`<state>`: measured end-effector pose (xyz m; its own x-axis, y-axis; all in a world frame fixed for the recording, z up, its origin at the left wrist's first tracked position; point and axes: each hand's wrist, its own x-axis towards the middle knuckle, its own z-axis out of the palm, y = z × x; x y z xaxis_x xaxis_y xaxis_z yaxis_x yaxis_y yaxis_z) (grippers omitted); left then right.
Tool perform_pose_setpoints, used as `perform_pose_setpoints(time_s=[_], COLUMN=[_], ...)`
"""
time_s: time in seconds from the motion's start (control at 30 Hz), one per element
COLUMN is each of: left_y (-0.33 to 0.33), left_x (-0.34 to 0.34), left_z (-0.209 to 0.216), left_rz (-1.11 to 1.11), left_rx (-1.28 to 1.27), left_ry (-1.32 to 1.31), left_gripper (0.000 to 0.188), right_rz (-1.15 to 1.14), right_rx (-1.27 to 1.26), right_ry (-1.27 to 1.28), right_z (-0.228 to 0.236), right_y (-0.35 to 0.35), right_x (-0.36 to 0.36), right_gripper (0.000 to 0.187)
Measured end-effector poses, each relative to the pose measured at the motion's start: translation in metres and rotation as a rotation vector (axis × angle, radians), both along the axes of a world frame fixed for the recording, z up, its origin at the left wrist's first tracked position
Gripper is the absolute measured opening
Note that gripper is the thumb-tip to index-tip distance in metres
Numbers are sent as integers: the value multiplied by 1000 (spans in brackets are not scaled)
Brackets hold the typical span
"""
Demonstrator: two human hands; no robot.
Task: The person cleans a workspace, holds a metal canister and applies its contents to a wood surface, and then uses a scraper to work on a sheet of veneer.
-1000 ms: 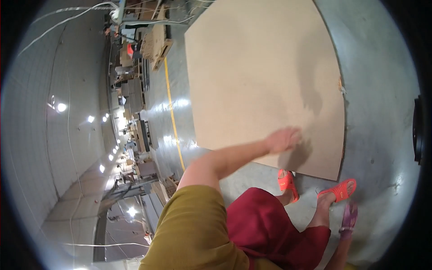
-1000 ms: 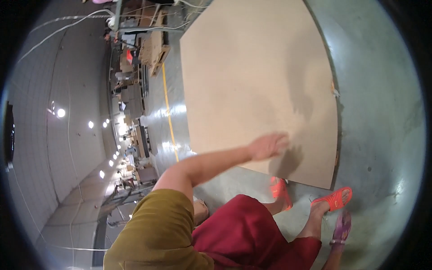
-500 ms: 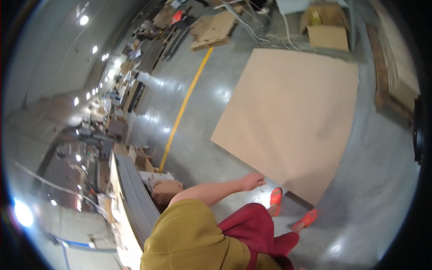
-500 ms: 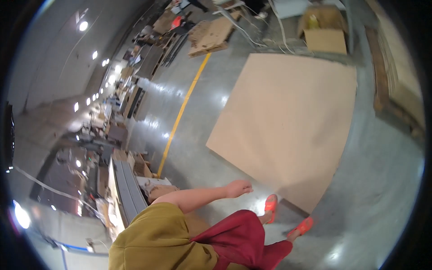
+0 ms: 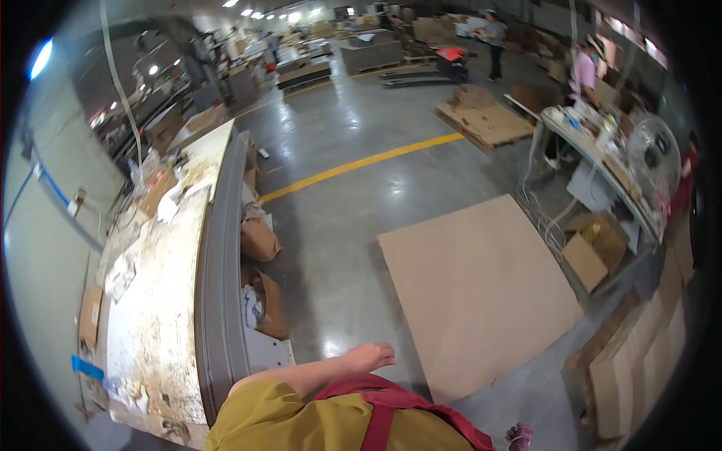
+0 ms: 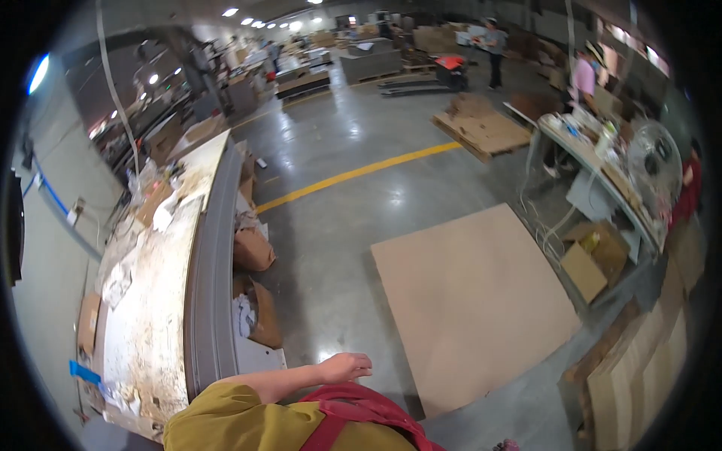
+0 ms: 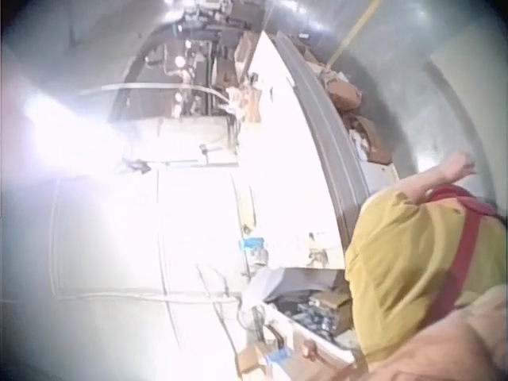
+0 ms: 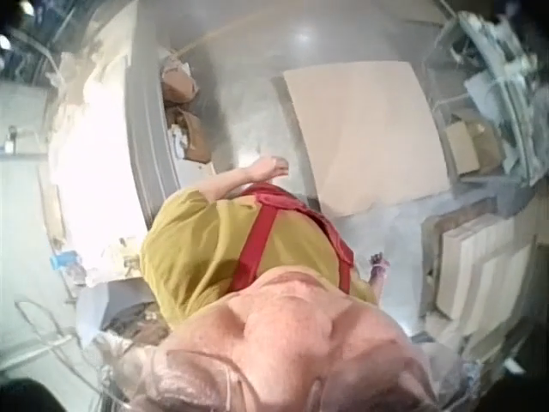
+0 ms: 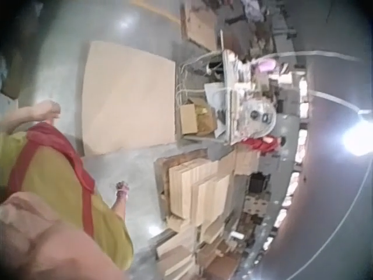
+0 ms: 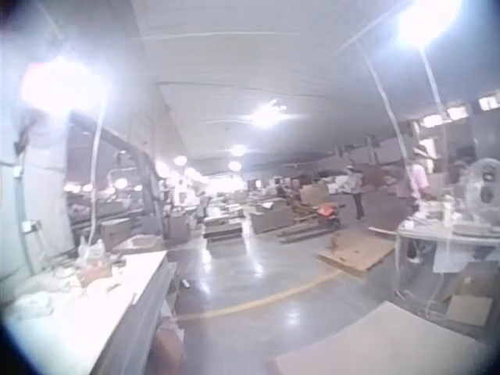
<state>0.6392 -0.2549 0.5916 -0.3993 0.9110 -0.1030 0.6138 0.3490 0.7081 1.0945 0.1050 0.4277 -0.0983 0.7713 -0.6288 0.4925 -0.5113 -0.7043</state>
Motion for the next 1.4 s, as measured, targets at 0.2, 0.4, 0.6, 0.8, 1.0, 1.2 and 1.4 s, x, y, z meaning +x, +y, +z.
perform_pose_setpoints(time_s=[0.2, 0.4, 0.6, 0.8, 1.0, 1.2, 1.4], left_y=[-91, -168, -228, -252, -274, -296, -370], left_x=[-51, -134, -193, -244, -292, -278, -238], left_z=[60, 65, 51, 31, 60, 54, 59], left_rz=[252, 271, 434, 673, 1033, 1131, 1471], left_rx=[-142, 142, 214, -111, 35, 0, 29], left_ry=[-234, 128, 234, 256, 241, 229, 328], left_gripper=[20, 18, 18, 27, 32, 27, 20], right_rz=[522, 1136, 1444, 1571, 1497, 1933, 2195], right_rx=[26, -118, -50, 15, -328, 180, 138], right_ry=[57, 93, 13, -365, -409, -439, 251], right_z=[0, -4, 0, -31, -105, 21, 128], right_y=[-18, -136, -161, -99, -46, -272, -473], right_x=[-232, -448, -571, -680, -852, -1017, -1040], right_gripper=[33, 32, 28, 23, 21, 12, 26])
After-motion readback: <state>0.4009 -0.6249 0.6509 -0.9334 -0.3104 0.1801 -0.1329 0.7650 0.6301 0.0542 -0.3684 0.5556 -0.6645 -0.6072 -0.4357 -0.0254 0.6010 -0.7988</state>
